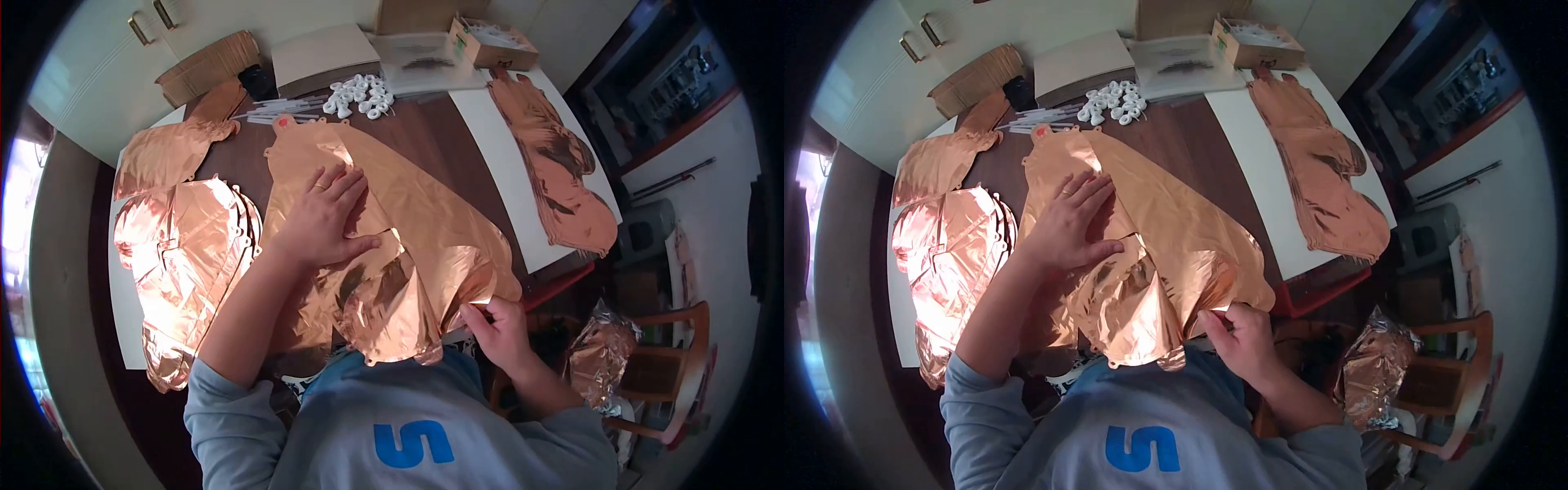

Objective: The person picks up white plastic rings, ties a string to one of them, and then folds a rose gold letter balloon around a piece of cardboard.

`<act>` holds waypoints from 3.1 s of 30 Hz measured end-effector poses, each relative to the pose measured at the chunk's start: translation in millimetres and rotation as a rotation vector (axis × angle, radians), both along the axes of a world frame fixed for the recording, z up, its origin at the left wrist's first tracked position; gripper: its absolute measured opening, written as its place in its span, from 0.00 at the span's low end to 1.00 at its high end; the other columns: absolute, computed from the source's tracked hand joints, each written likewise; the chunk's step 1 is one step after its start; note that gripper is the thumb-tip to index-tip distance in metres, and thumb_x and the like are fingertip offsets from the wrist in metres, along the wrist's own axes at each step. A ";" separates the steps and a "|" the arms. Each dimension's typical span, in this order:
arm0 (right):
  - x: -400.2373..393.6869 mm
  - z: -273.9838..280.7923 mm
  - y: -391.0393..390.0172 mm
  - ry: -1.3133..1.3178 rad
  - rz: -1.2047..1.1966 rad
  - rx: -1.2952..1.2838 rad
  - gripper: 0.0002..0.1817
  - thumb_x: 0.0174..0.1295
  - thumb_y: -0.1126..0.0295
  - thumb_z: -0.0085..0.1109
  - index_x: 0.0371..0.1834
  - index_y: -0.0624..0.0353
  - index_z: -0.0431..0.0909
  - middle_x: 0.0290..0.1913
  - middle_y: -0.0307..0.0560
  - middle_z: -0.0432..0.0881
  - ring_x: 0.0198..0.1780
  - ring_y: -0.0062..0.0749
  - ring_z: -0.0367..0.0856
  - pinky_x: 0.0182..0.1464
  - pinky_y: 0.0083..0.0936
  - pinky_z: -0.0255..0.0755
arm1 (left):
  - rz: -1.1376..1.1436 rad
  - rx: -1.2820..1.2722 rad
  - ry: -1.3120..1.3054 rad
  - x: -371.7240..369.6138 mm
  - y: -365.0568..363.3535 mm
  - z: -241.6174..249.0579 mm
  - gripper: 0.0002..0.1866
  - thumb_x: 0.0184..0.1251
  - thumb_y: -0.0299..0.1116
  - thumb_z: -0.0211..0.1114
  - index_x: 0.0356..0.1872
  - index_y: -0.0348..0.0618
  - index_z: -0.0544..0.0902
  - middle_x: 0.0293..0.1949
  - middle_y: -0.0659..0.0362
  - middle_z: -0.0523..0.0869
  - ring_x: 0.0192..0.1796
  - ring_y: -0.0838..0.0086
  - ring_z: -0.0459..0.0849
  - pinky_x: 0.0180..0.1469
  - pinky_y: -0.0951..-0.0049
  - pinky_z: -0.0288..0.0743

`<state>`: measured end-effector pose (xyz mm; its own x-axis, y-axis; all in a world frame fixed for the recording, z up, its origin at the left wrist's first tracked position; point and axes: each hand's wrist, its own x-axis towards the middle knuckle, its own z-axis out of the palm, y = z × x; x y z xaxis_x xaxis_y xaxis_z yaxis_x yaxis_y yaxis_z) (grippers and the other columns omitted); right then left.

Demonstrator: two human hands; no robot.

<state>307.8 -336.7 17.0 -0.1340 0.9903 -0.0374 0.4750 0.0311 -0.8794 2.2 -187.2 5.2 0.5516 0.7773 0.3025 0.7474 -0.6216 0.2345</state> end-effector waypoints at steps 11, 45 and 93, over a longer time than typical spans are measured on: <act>3.1 -1.5 8.0 0.060 -0.010 -0.031 0.07 0.65 0.73 0.64 0.38 0.67 0.84 0.29 0.47 0.87 0.30 0.23 0.85 0.32 0.22 0.76 | 0.129 -0.008 0.060 -3.2 -23.1 -4.9 0.52 0.53 0.70 0.67 0.70 0.38 0.70 0.72 0.43 0.67 0.74 0.44 0.62 0.76 0.45 0.51; -14.1 -11.9 66.5 -0.553 0.474 0.632 0.25 0.63 0.64 0.63 0.63 0.60 0.76 0.68 0.50 0.73 0.71 0.49 0.68 0.74 0.55 0.53 | 0.148 -0.081 -0.005 1.2 -16.0 -9.8 0.52 0.51 0.67 0.70 0.72 0.40 0.68 0.71 0.45 0.68 0.75 0.46 0.62 0.76 0.47 0.52; -30.9 -11.6 67.4 -0.682 0.583 0.498 0.39 0.67 0.51 0.57 0.75 0.65 0.61 0.78 0.58 0.59 0.78 0.55 0.57 0.77 0.60 0.41 | 0.120 -0.054 0.009 -1.1 -14.0 -8.7 0.52 0.52 0.68 0.68 0.72 0.40 0.68 0.72 0.45 0.68 0.75 0.45 0.63 0.76 0.46 0.53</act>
<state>277.0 -269.2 5.5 -0.7036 0.7018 0.1114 0.6630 0.7048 -0.2521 1.1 -201.2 -3.5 0.4557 0.8532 0.2536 0.8181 -0.5138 0.2585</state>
